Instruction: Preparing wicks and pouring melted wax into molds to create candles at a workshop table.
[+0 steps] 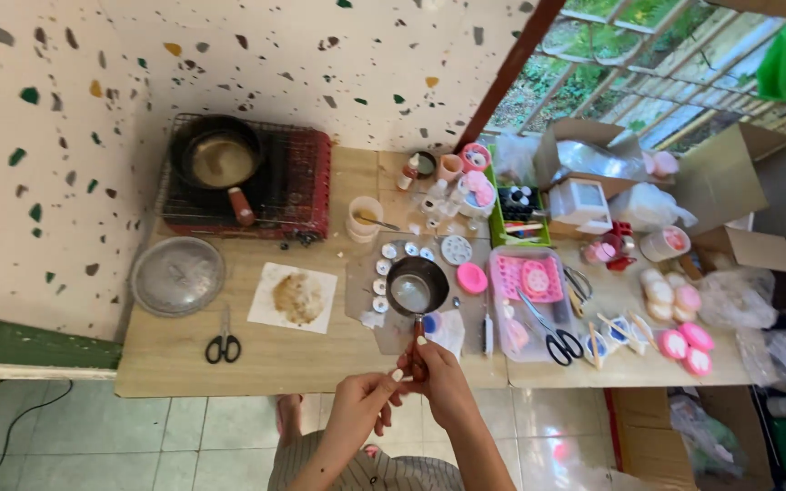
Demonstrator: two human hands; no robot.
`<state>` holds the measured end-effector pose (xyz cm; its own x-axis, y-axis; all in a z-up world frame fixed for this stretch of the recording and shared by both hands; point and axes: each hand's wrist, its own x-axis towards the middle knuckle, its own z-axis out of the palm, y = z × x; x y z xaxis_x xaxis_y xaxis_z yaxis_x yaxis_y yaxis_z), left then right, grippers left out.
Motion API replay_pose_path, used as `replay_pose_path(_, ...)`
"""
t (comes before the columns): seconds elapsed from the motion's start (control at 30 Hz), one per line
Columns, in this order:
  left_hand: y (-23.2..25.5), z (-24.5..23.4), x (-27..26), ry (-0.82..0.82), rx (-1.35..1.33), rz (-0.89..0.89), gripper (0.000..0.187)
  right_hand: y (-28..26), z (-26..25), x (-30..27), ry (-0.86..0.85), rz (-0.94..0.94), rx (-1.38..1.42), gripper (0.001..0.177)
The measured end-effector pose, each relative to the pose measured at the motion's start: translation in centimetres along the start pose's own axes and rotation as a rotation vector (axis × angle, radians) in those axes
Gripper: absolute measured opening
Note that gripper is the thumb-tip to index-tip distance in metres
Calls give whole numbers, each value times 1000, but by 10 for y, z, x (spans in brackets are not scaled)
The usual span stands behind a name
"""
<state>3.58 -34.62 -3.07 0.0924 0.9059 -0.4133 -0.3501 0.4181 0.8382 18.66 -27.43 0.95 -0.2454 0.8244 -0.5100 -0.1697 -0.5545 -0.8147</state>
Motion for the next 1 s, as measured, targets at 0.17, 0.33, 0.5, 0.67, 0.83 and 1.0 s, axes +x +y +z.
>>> replay_pose_path(0.17,-85,25,-15,101,34,-58,39,28,-95,-31,153,109,101,21)
replay_pose_path(0.33,-207,7,-8,237,37,-56,35,38,-149,-62,158,64,210,26)
replay_pose_path(0.5,-223,-4,-14,286,205,-105,34,57,-165,-80,200,91,251,26)
replay_pose_path(0.67,-236,-5,-32,371,326,-64,33,57,-160,-91,69,34,250,30)
replay_pose_path(0.83,-226,-8,-38,419,416,-89,32,84,-159,-97,247,1,91,32)
replay_pose_path(1.0,-226,-9,-53,450,428,-110,32,73,-147,-99,130,-108,51,31)
